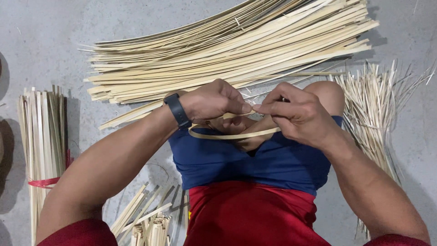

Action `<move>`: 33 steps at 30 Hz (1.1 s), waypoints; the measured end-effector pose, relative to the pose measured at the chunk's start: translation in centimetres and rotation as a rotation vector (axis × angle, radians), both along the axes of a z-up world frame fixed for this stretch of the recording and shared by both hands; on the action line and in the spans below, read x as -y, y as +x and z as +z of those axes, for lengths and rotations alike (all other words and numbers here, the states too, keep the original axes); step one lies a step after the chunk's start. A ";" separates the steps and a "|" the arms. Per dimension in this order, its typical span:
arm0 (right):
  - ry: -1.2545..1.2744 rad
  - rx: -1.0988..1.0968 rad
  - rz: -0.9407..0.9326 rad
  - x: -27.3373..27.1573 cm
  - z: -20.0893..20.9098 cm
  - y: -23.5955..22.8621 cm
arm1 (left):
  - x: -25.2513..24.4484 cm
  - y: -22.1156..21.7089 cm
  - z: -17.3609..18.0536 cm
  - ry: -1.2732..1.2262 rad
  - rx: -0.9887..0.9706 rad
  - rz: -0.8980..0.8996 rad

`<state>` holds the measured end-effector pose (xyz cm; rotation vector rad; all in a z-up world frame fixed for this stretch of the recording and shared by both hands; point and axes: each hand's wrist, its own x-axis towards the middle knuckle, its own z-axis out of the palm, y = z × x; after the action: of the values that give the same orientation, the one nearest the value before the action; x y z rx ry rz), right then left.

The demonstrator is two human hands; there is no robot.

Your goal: Weaving thin strips of bamboo around a circular frame to create a reinforced bamboo hoop.

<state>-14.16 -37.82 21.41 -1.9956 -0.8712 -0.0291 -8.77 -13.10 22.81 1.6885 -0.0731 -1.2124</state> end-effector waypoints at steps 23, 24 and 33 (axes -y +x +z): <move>0.259 0.297 -0.401 -1.6 -10.2 -0.5 | -4.1 -2.4 1.2 0.012 0.147 0.028; 0.239 0.272 -0.414 -1.2 -10.6 -0.5 | -4.8 -2.4 1.3 -0.014 0.121 0.085; 0.370 -0.222 -0.589 6.0 -13.8 -1.3 | -11.2 -3.3 -1.5 -0.096 0.005 0.313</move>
<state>-15.46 -43.83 7.66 -1.7929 -0.1036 -0.2773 -12.02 -1.86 21.29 1.5525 0.1242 -0.9549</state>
